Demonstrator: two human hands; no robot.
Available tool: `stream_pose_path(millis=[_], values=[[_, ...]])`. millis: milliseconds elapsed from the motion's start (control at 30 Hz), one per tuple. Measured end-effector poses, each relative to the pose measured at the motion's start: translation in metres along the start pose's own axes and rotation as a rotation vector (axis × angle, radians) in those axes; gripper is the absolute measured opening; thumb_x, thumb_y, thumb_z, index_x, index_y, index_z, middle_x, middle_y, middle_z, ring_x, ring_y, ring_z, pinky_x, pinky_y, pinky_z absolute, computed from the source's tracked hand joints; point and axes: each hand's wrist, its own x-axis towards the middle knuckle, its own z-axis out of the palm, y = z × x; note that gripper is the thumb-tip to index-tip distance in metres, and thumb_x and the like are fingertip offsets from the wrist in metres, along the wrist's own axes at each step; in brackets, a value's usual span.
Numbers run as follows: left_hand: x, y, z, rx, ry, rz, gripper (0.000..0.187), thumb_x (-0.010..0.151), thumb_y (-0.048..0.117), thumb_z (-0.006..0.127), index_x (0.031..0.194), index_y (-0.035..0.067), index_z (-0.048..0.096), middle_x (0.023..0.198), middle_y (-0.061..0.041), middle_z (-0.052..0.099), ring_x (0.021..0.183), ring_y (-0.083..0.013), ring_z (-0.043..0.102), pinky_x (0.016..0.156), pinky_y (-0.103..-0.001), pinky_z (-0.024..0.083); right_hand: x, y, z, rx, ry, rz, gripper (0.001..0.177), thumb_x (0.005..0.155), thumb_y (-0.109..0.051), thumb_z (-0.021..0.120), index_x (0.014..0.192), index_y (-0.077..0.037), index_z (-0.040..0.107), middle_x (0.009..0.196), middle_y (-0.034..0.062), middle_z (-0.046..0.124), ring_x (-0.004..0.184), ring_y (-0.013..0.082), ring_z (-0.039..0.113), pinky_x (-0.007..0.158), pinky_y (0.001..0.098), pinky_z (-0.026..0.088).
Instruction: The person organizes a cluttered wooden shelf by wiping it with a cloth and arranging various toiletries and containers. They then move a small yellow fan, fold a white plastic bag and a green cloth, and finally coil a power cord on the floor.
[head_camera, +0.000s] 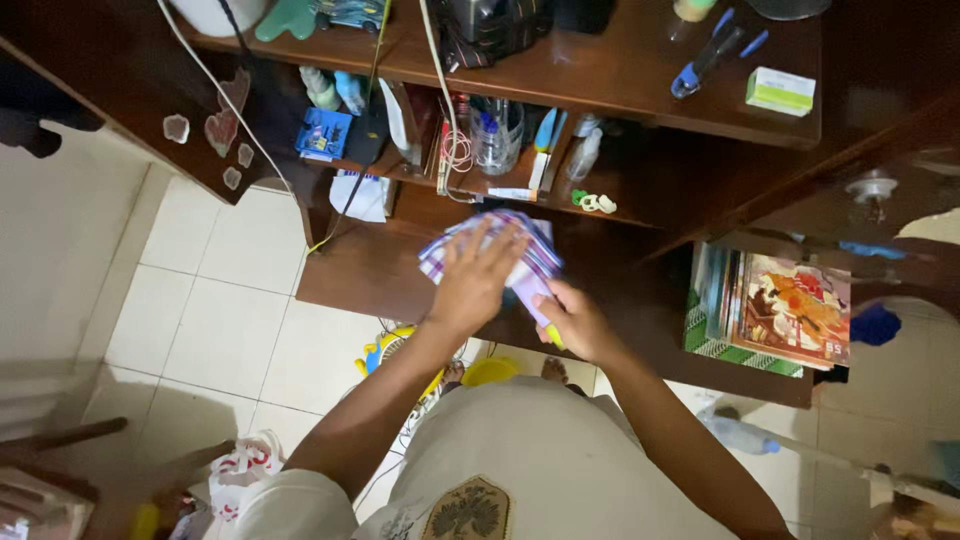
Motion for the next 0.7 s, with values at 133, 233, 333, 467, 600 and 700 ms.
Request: stream_pose_path(millis=[133, 233, 333, 467, 600, 700], values=[[-0.016, -0.012, 0.014, -0.127, 0.043, -0.021, 0.059, 0.084, 0.006, 0.063, 0.142, 0.013, 0.058, 0.150, -0.018, 0.049, 0.140, -0.0420, 0.044, 0.115, -0.059, 0.032, -0.003, -0.010, 0.007, 0.033, -0.038, 0.051, 0.025, 0.105, -0.022, 0.054, 0.114, 0.001, 0.062, 0.077, 0.0078, 0.063, 0.061, 0.0145, 0.061, 0.056, 0.0320, 0.049], [-0.019, -0.046, 0.015, -0.425, 0.276, -0.251, 0.062, 0.084, -0.005, 0.053, 0.143, 0.010, 0.058, 0.145, -0.022, 0.059, 0.134, -0.0426, 0.058, 0.116, -0.054, 0.044, -0.011, -0.022, 0.014, 0.054, -0.081, 0.054, 0.027, 0.101, -0.023, 0.053, 0.119, -0.004, 0.060, 0.076, 0.0055, 0.061, 0.059, 0.0136, 0.059, 0.054, 0.0301, 0.047], [-0.022, -0.050, 0.029, -1.353, 0.294, -0.845, 0.061, 0.082, -0.009, 0.056, 0.142, 0.001, 0.052, 0.132, -0.025, 0.064, 0.119, -0.0398, 0.063, 0.108, -0.055, 0.053, -0.017, -0.032, 0.015, 0.131, -0.151, -0.053, 0.029, 0.103, -0.024, 0.052, 0.114, 0.000, 0.062, 0.081, 0.0044, 0.062, 0.061, 0.0125, 0.058, 0.056, 0.0276, 0.047], [-0.033, -0.026, 0.027, -2.282, 0.011, -0.638, 0.060, 0.082, 0.007, 0.056, 0.141, -0.002, 0.050, 0.121, -0.025, 0.065, 0.107, -0.0398, 0.067, 0.096, -0.057, 0.054, -0.006, -0.035, 0.011, 0.168, -0.223, -0.025, 0.027, 0.102, -0.025, 0.055, 0.103, 0.001, 0.063, 0.079, 0.0056, 0.062, 0.059, 0.0120, 0.056, 0.053, 0.0268, 0.044], [-0.027, -0.042, -0.007, -2.378, -0.007, -0.838, 0.066, 0.072, 0.021, 0.055, 0.135, -0.002, 0.054, 0.120, -0.022, 0.068, 0.109, -0.0363, 0.069, 0.098, -0.050, 0.056, -0.008, -0.031, -0.008, 0.089, -0.242, 0.071, 0.031, 0.103, -0.027, 0.056, 0.092, 0.001, 0.064, 0.070, 0.0071, 0.060, 0.056, 0.0121, 0.054, 0.050, 0.0269, 0.040], [-0.025, -0.049, -0.004, -2.300, 0.046, -0.832, 0.068, 0.073, 0.022, 0.056, 0.136, -0.003, 0.053, 0.122, -0.021, 0.067, 0.111, -0.0363, 0.068, 0.099, -0.052, 0.056, -0.008, -0.031, -0.014, 0.085, -0.199, 0.018, 0.029, 0.102, -0.027, 0.056, 0.093, 0.000, 0.063, 0.077, 0.0044, 0.062, 0.058, 0.0106, 0.054, 0.052, 0.0263, 0.042]])
